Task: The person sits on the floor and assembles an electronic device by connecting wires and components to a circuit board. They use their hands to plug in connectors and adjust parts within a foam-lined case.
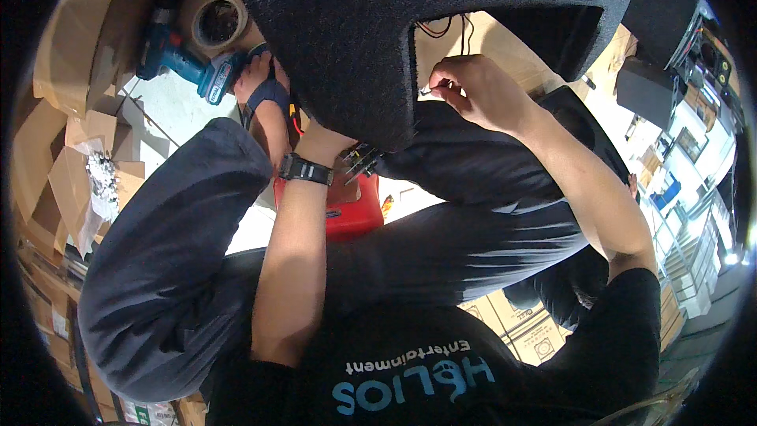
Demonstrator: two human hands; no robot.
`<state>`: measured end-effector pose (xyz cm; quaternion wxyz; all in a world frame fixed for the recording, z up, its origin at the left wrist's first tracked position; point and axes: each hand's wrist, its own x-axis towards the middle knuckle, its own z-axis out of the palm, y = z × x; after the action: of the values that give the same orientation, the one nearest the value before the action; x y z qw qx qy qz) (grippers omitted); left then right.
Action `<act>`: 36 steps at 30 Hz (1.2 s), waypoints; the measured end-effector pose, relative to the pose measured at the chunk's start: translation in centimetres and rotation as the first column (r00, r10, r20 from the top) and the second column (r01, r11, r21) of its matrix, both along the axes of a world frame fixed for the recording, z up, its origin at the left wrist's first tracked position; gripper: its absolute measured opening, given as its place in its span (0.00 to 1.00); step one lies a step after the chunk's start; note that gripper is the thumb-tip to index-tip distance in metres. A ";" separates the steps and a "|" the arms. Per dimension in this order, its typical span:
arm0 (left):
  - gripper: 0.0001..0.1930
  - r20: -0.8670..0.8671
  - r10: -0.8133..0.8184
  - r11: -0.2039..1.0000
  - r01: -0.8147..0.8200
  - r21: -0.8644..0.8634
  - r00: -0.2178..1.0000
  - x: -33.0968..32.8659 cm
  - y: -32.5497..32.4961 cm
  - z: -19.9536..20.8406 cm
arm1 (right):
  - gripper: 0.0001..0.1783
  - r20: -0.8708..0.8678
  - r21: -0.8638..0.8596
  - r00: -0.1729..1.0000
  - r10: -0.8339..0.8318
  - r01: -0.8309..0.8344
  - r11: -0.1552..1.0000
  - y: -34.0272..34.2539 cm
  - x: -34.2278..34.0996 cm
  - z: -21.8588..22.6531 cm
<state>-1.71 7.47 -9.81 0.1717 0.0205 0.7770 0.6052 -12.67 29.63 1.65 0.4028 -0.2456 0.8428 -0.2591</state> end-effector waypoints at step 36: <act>0.20 0.417 -0.133 0.980 0.182 -0.080 0.899 1.0 2.0 0.8 | 0.26 -0.044 -0.319 0.980 0.193 -0.197 0.927 2.5 2.9 -4.0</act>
<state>-0.66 9.49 -9.04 0.3800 -0.0539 0.7537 0.5334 -9.74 32.15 -2.32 0.3759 -0.3921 0.7631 -0.3502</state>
